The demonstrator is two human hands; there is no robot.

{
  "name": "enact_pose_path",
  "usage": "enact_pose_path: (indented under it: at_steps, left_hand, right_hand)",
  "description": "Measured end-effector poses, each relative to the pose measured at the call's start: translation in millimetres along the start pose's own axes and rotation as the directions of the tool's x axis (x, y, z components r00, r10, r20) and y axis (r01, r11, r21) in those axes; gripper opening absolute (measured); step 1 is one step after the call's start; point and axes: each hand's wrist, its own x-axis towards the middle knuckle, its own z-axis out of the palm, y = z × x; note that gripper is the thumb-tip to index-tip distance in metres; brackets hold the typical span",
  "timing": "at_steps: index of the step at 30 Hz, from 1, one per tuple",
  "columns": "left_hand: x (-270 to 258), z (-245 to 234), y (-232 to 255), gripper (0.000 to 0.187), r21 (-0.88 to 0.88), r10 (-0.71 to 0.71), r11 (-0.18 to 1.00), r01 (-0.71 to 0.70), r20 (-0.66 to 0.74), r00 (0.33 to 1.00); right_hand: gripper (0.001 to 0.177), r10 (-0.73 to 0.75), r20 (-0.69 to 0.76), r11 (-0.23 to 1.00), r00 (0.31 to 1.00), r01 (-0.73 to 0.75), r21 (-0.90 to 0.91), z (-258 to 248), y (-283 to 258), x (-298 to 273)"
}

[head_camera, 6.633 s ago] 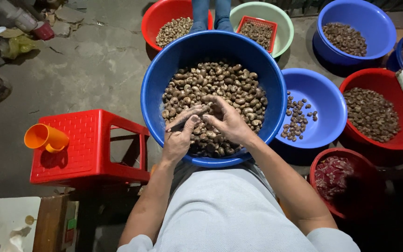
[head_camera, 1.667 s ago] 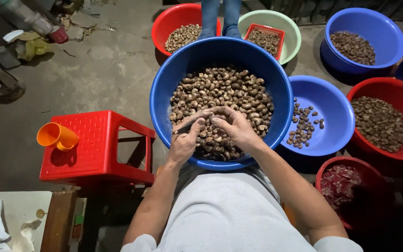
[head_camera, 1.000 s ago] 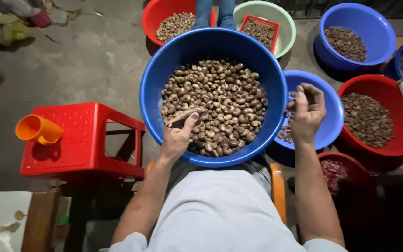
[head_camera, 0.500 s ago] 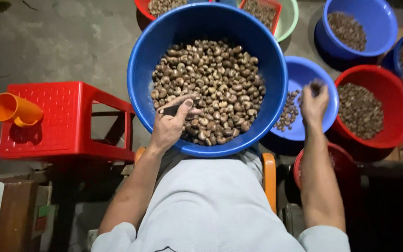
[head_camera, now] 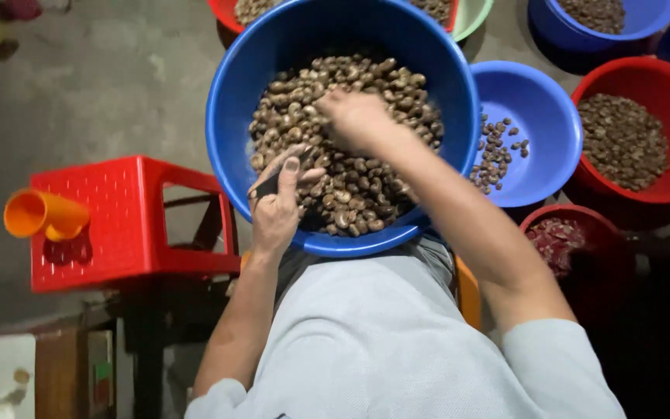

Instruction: A person sits on the floor sorting and shelling cashew nuts from a large blue bowl into several smaller colored bowls using a small hand tool.

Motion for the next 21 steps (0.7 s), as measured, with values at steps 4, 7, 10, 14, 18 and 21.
enact_pose_path:
  at_steps: [4, 7, 10, 14, 18, 21]
  left_hand:
    - [4, 3, -4, 0.037, 0.194, -0.194, 0.963, 0.184, 0.033, 0.98]
    - [0, 6, -10, 0.028, -0.015, -0.111, 0.994, 0.111, -0.002, 0.994]
    - [4, 13, 10, 0.035, 0.119, -0.053, 0.992, 0.052, 0.007, 0.999]
    - [25, 12, -5, 0.036, -0.02, -0.154, 0.988, 0.153, -0.069, 0.986]
    - [69, 0, -38, 0.025, -0.174, 0.055, 0.983, -0.052, 0.009, 0.998]
    - [110, 5, -42, 0.03, -0.179, 0.118, 0.977, -0.114, 0.009, 0.993]
  right_hand:
    - [0.023, 0.052, 0.047, 0.998, 0.998, -0.051, -0.022, 64, -8, 2]
    - [0.021, 0.048, -0.097, 0.999, 0.994, -0.05, -0.017, 77, -15, -7]
    - [0.02, 0.03, -0.169, 0.998, 0.985, -0.021, 0.051, 73, -23, -15]
    - [0.02, 0.076, -0.236, 0.997, 0.969, -0.078, 0.001, 103, -27, -6]
    - [0.019, 0.161, -0.186, 0.985, 0.969, -0.145, 0.097, 101, -20, -1]
    - [0.024, 0.326, 0.034, 0.767, 0.945, -0.285, 0.575, 68, 4, 8]
